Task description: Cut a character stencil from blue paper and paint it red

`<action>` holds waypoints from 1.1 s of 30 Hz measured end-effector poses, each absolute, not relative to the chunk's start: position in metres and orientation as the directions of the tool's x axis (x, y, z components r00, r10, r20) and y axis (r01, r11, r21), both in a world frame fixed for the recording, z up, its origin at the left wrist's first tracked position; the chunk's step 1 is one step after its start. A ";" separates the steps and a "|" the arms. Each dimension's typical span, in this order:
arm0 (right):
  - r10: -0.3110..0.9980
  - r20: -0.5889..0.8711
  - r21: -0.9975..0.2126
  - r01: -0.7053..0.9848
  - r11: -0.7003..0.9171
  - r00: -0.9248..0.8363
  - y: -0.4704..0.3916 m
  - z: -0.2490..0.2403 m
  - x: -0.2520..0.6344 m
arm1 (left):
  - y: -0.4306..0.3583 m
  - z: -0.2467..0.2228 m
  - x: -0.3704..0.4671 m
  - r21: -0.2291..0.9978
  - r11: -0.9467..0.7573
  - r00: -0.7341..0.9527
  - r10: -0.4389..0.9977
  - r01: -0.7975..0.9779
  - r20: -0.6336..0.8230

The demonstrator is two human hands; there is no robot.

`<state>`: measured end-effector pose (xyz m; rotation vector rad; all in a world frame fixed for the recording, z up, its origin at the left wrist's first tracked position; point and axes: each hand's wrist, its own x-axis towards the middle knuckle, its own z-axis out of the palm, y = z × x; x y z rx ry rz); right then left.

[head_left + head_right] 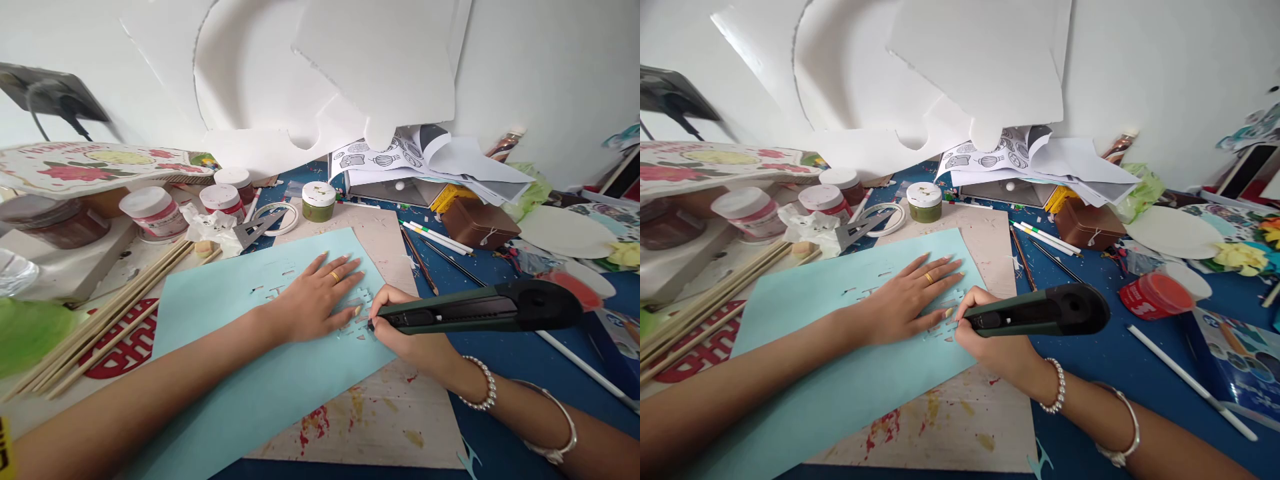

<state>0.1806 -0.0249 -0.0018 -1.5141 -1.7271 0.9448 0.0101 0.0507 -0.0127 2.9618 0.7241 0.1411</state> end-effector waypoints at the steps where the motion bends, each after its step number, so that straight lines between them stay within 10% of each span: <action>1: 0.991 0.007 -0.850 0.521 0.075 -0.131 -0.025 -0.002 0.181 | 0.051 -0.013 0.010 0.107 -0.884 0.884 0.463 0.455 0.066; 33: 0.995 0.008 -0.845 0.532 0.061 -0.102 -0.024 -0.002 0.181 | 0.051 -0.014 0.011 0.111 -0.881 0.880 0.469 0.460 0.074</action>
